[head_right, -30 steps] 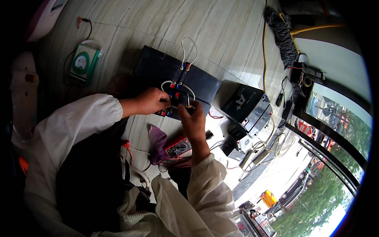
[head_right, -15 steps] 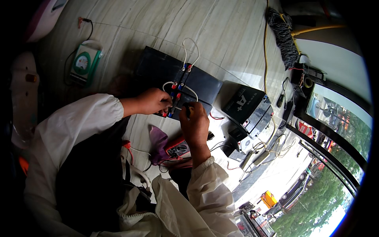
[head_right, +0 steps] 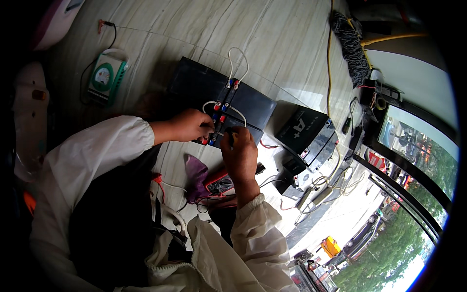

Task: The person sits on the floor and uses a screwdriver to tighten connections on a series of black batteries. They also use a multimeter to check the electrical readings of the battery terminals.

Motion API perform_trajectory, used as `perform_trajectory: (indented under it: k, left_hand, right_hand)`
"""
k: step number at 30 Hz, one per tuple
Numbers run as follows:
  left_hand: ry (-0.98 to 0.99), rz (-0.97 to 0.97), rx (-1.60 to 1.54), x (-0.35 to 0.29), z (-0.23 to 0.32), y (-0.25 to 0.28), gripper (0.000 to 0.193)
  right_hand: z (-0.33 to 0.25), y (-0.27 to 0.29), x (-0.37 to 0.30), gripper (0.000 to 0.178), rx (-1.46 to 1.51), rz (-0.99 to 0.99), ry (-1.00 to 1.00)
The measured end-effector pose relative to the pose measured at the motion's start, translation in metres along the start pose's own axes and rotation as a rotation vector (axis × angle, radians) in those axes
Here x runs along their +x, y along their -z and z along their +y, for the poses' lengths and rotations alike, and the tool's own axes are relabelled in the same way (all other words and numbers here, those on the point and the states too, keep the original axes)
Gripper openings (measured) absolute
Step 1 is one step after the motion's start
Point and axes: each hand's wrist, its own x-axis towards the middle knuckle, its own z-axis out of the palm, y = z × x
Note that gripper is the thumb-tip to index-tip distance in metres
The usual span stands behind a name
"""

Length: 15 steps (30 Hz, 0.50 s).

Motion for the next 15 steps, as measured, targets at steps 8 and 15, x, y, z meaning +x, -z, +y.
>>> perform_trajectory:
  k: [8, 15]
  left_hand:
    - [0.007, -0.009, -0.013, 0.0012, 0.0000, -0.0002, 0.015]
    - [-0.003, -0.001, -0.027, 0.0006, -0.0012, -0.0004, 0.015]
  right_hand:
    - [-0.0020, -0.0002, 0.0004, 0.022, 0.011, 0.003, -0.089]
    - [-0.0060, 0.0054, 0.0046, 0.025, -0.104, -0.085, 0.088]
